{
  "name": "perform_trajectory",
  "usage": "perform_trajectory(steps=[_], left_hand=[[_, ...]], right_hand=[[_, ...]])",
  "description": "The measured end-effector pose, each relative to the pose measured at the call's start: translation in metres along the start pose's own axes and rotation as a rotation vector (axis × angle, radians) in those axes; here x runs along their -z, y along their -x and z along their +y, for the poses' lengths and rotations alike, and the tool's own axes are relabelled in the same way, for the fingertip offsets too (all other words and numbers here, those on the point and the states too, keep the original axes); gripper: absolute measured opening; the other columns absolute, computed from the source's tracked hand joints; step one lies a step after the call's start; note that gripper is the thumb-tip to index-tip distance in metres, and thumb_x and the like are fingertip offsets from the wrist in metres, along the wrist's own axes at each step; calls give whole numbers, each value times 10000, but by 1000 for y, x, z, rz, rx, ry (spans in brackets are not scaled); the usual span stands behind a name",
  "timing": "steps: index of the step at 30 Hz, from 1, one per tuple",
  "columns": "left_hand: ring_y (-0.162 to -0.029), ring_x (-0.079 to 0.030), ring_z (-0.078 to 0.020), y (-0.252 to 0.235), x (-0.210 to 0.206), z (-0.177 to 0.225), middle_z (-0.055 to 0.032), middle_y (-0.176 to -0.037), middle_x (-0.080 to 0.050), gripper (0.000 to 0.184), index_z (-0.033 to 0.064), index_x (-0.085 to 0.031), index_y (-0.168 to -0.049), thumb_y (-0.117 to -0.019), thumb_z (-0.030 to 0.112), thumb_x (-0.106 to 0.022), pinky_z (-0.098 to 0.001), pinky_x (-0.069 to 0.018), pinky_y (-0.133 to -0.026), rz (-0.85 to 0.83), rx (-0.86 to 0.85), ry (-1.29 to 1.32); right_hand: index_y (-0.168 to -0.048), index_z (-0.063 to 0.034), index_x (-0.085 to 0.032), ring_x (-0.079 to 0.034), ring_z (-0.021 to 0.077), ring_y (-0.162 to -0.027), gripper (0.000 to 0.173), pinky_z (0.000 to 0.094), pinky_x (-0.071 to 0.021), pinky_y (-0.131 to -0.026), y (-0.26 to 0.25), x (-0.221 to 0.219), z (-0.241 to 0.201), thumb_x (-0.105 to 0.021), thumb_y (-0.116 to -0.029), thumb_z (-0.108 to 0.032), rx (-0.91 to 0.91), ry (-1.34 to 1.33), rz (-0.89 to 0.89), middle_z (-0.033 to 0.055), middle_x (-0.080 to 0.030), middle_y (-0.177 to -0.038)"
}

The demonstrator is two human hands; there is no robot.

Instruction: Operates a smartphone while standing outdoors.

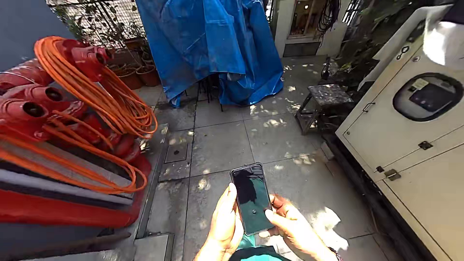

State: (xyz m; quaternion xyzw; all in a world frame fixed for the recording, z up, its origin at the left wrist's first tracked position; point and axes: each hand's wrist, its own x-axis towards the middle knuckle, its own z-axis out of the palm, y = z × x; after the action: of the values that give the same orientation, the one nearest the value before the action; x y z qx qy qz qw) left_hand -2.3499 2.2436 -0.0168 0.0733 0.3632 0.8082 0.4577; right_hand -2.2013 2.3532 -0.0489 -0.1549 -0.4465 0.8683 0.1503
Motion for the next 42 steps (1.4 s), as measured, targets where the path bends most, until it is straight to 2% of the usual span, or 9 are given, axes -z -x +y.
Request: perform_trajectory(steps=[5, 7, 11, 16, 21, 25, 30, 32, 42], left_hand=[[-1176, -652, -299, -151, -30, 37, -219, -1267, -645, 497, -1, -468, -1412, -1081, 366, -416, -496, -538, -1023, -24, 80, -10], [-1153, -663, -289, -205, -43, 49, -211, -1240, -656, 467, -8, -466, -1398, -1101, 333, -353, -486, -546, -1011, -32, 115, -76], [-1131, -674, -287, -302, -68, 58, -203, -1225, -664, 437, 9, -477, -1394, -1113, 308, -327, -483, -567, -974, 20, 218, -74], [-1165, -658, -338, -431, -84, 52, -253, -1261, -640, 481, -10, -474, -1398, -1109, 350, -339, -527, -541, -1009, -119, 183, 6], [-1120, -681, -314, -551, -117, 49, -228, -1217, -668, 472, -8, -477, -1390, -1120, 335, -298, -500, -566, -976, 4, 108, -57], [-1124, -683, -309, -638, -151, 59, -220, -1225, -673, 485, 7, -459, -1407, -1100, 367, -351, -503, -568, -972, 51, 54, -87], [-1153, -662, -309, -734, -182, 61, -229, -1251, -648, 503, -25, -428, -1421, -1104, 352, -328, -487, -553, -997, 46, 3, -107], [-1168, -654, -305, -776, -189, 57, -229, -1264, -643, 518, -22, -430, -1430, -1097, 367, -351, -483, -544, -1010, 37, 8, -116], [-1163, -659, -297, -979, -214, 65, -224, -1255, -651, 504, -26, -429, -1425, -1108, 354, -333, -473, -541, -1019, -39, 88, -102]], right_hand=[[-1274, -59, -589, -725, 340, -972, 321, 530, -631, -770, -115, 31, -68, -470, -1071, -277, -5, -163, 112, 214, -692, -1127], [-1303, -55, -569, -720, 348, -994, 378, 537, -628, -789, -156, 48, -86, -491, -1071, -343, 15, -194, 130, 217, -689, -1133], [-1360, -41, -546, -699, 354, -1043, 442, 546, -614, -834, -220, 84, -114, -488, -1070, -370, 62, -249, 182, 226, -666, -1171], [-1369, -44, -534, -703, 367, -1045, 466, 528, -612, -840, -321, 152, -159, -517, -1062, -395, 77, -257, 139, 260, -661, -1207], [-1359, -34, -529, -710, 345, -1019, 404, 515, -619, -827, -431, 224, -212, -464, -1081, -320, 47, -172, 94, 234, -672, -1193], [-1351, -10, -481, -704, 301, -990, 372, 484, -619, -798, -509, 256, -275, -542, -1017, -163, 15, -22, 97, 182, -675, -1172], [-1386, -28, -395, -718, 257, -973, 697, 420, -647, -736, -593, 282, -318, -771, -798, -38, 90, 351, 244, 133, -666, -1209], [-1389, -42, -403, -712, 195, -1027, 792, 400, -645, -814, -626, 297, -324, -834, -724, -65, 143, 499, 344, 95, -675, -1212], [-1362, -26, -426, -710, 164, -1005, 814, 415, -616, -862, -797, 378, -378, -855, -687, -179, 141, 751, 567, 83, -700, -1127]])
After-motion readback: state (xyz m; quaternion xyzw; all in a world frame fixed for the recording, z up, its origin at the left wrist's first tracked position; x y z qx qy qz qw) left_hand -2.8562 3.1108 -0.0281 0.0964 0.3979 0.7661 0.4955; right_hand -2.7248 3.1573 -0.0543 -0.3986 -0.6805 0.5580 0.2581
